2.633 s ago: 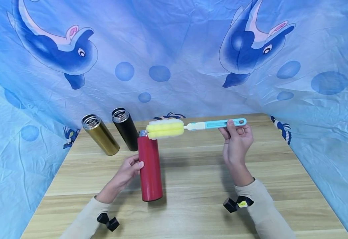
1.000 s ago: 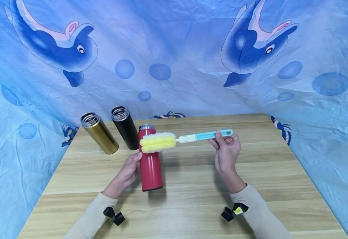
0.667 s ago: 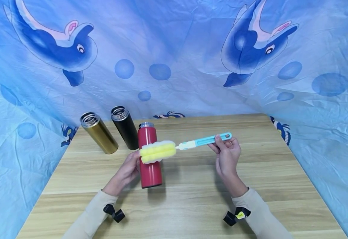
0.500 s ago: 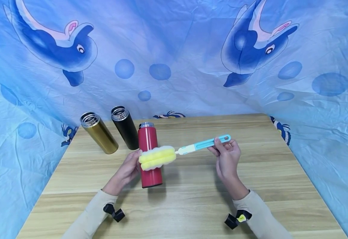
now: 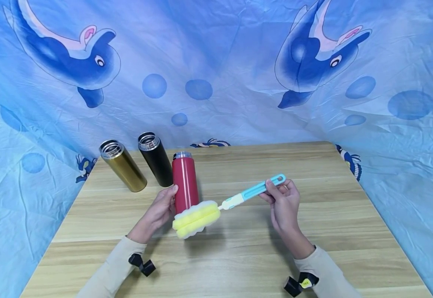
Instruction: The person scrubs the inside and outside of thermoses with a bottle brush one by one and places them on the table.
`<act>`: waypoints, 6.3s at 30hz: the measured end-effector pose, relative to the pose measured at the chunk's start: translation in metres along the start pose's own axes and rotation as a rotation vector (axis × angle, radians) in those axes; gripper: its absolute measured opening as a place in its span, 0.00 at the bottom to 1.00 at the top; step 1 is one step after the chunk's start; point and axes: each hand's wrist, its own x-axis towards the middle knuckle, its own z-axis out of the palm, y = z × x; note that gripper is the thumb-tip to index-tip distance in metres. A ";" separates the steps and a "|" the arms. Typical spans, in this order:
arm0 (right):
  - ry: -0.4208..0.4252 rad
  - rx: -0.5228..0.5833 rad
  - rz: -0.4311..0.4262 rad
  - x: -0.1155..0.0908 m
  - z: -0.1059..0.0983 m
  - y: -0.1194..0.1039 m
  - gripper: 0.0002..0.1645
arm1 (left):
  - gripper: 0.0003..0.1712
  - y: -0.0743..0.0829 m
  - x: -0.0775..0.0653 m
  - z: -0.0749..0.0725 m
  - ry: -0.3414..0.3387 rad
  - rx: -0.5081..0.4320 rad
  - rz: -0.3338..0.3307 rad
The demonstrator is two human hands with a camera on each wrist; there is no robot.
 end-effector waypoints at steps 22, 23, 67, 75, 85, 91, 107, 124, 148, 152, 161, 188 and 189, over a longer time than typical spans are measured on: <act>0.086 0.042 -0.084 0.022 0.011 0.004 0.12 | 0.12 -0.002 -0.009 0.006 -0.024 -0.149 -0.020; 0.090 0.046 -0.088 0.023 0.013 0.005 0.12 | 0.13 -0.002 -0.009 0.006 -0.025 -0.148 -0.020; 0.087 0.194 -0.206 0.052 0.041 0.004 0.15 | 0.33 -0.001 -0.017 0.012 -0.040 0.135 -0.084; 0.084 0.198 -0.208 0.051 0.046 0.005 0.15 | 0.35 0.000 -0.015 0.014 -0.037 0.153 -0.092; 0.082 0.171 -0.204 0.050 0.043 0.012 0.17 | 0.33 -0.003 -0.015 0.014 -0.028 0.139 -0.081; 0.085 0.150 -0.197 0.050 0.041 0.013 0.17 | 0.34 -0.003 -0.017 0.013 -0.078 0.133 -0.062; 0.132 0.179 -0.205 0.052 0.039 0.010 0.18 | 0.29 -0.003 -0.023 0.008 -0.213 -0.018 0.028; 0.125 0.160 -0.184 0.046 0.034 0.005 0.17 | 0.29 -0.004 -0.025 0.003 -0.219 -0.071 0.077; 0.176 0.053 -0.008 0.023 0.002 0.011 0.14 | 0.24 -0.003 -0.011 -0.001 -0.192 -0.103 0.059; 0.166 0.038 0.019 0.019 -0.001 0.010 0.14 | 0.26 -0.001 -0.010 0.000 -0.183 -0.104 0.053; 0.128 0.009 0.041 0.010 -0.005 0.008 0.12 | 0.23 0.002 -0.007 0.001 -0.098 -0.060 0.028; 0.001 0.089 -0.041 0.006 -0.007 -0.001 0.10 | 0.16 0.003 -0.010 0.008 -0.087 -0.075 -0.003; 0.009 0.089 -0.042 0.007 -0.007 0.000 0.10 | 0.15 0.003 -0.010 0.008 -0.087 -0.076 -0.004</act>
